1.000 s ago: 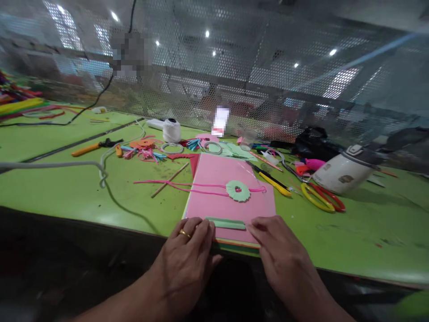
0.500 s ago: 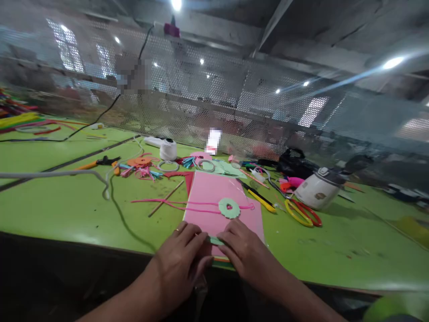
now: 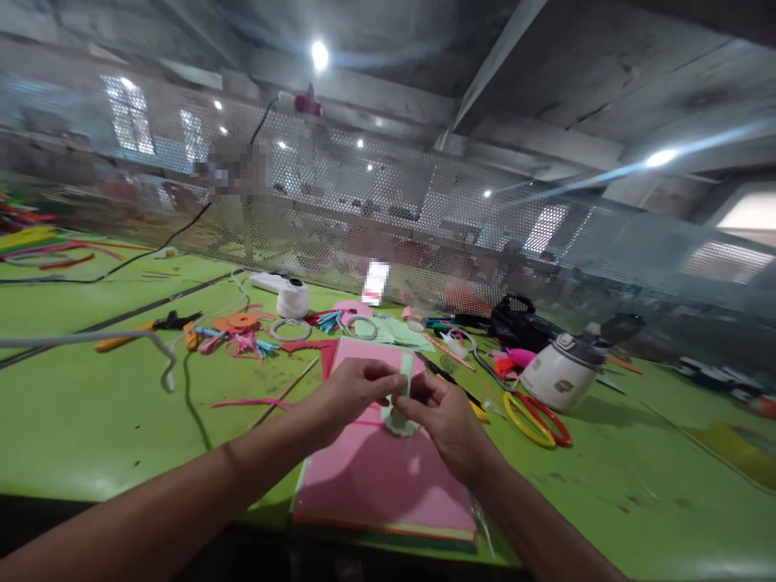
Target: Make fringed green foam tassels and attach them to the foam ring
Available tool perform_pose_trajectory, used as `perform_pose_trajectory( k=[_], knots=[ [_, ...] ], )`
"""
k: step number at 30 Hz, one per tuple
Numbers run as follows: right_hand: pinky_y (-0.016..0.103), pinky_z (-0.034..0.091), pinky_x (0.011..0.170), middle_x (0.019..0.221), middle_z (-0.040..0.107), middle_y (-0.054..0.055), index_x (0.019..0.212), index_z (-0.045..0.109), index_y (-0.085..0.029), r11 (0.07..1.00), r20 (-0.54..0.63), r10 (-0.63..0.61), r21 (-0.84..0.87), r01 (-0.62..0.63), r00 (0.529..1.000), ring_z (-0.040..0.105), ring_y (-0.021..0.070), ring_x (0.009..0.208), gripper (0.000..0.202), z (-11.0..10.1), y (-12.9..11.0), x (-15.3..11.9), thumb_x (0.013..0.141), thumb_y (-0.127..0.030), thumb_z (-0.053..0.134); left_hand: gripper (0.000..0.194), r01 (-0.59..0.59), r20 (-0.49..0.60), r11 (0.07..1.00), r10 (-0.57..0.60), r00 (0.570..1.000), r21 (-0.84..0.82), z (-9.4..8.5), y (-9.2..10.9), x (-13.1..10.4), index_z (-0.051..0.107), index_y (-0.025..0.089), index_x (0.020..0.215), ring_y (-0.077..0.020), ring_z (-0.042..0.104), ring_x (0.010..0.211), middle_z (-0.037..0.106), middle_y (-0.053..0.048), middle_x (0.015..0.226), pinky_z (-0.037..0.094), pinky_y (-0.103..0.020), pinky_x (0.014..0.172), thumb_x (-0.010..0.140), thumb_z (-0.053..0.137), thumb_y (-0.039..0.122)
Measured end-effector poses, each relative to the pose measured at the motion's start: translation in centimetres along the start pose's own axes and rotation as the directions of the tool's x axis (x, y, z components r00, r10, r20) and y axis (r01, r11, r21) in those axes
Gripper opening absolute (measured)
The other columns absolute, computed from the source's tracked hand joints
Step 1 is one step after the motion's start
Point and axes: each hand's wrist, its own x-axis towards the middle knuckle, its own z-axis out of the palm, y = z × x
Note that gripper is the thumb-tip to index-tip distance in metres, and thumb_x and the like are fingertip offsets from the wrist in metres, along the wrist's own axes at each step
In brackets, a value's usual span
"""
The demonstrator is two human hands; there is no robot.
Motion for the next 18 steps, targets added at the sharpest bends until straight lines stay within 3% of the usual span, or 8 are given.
perform_pose_trajectory(
  k=[5,8,14,18],
  knots=[
    [0.028,0.042,0.065,0.066,0.059,-0.001,0.073,0.059,-0.014,0.994,-0.049,-0.009,0.113,0.014,0.999,0.053,0.0124,0.064,0.023,-1.5,0.0,4.0,0.065,-0.028,0.075,0.031,-0.041,-0.081,0.993,0.032,0.996,-0.111,0.3,0.0,4.6,0.065,0.01,0.064,-0.0102,0.047,0.057,0.057,0.0,0.056,0.037,-0.026,0.061,0.056,0.077,0.038],
    [0.024,0.038,0.059,0.063,0.056,-0.003,0.069,0.057,-0.014,0.981,0.002,-0.017,0.191,0.016,1.0,0.049,0.0094,0.059,0.022,-2.2,-0.3,5.5,0.065,-0.025,0.076,0.031,-0.039,-0.068,0.98,0.026,0.997,-0.196,-0.5,-0.3,5.9,0.061,0.011,0.06,-0.0081,0.046,0.054,0.056,0.001,0.056,0.036,-0.025,0.059,0.055,0.079,0.036],
    [0.024,0.039,0.059,0.067,0.06,-0.002,0.069,0.057,-0.016,0.949,0.182,0.018,0.305,-0.074,0.983,0.052,0.0105,0.061,0.021,-2.6,-0.3,6.3,0.065,-0.025,0.076,0.028,-0.004,-0.002,0.947,0.004,1.0,-0.321,-1.8,-1.0,5.7,0.057,0.011,0.063,-0.0076,0.048,0.053,0.056,0.001,0.056,0.037,-0.024,0.058,0.062,0.077,0.031],
    [0.022,0.037,0.053,0.064,0.06,-0.002,0.07,0.06,-0.016,0.95,0.212,0.077,0.28,-0.136,0.974,0.05,0.0087,0.055,0.019,-3.0,0.7,5.8,0.069,-0.028,0.073,0.026,0.053,0.091,0.903,-0.015,0.996,-0.427,-1.8,-1.9,5.3,0.056,0.013,0.07,-0.0074,0.049,0.055,0.054,0.002,0.06,0.036,-0.023,0.057,0.066,0.075,0.031]
  ],
)
